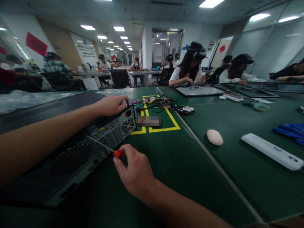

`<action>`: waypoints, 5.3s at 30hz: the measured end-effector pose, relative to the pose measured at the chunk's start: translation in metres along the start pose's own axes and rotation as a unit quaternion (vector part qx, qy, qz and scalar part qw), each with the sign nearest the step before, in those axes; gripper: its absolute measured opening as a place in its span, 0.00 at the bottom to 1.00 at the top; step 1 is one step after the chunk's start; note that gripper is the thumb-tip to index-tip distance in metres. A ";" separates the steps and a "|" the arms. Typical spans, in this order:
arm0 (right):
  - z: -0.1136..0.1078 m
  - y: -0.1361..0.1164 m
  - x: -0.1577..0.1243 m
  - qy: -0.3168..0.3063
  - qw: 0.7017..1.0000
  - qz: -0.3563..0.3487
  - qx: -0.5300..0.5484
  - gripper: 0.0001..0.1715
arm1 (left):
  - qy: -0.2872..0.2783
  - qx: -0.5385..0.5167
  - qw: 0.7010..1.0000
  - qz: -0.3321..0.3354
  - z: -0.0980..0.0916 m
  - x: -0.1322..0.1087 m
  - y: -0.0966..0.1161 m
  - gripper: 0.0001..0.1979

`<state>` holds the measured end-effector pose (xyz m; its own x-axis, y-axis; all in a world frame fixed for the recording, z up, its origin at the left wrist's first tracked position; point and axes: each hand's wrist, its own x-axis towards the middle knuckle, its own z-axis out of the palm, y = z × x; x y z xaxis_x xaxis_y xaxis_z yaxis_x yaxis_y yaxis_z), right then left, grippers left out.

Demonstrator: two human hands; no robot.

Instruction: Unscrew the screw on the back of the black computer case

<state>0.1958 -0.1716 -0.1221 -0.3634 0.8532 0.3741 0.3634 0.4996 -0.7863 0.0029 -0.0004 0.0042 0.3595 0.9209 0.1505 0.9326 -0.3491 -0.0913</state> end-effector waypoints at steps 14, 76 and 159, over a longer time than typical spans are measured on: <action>-0.001 -0.002 0.000 -0.009 1.000 0.008 0.010 0.08 | 0.005 -0.003 1.000 0.002 0.000 0.000 -0.001 0.22; -0.001 0.000 0.000 0.001 0.999 -0.019 -0.030 0.15 | 0.005 -0.002 1.000 0.007 0.002 0.001 -0.002 0.21; -0.002 -0.002 0.000 -0.009 1.000 0.004 -0.022 0.05 | -0.003 0.002 1.000 -0.002 0.000 -0.001 0.000 0.22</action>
<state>0.1965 -0.1719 -0.1200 -0.3751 0.8548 0.3586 0.4046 0.4990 -0.7664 0.0025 -0.0008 0.0043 0.3559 0.9233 0.1441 0.9338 -0.3452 -0.0944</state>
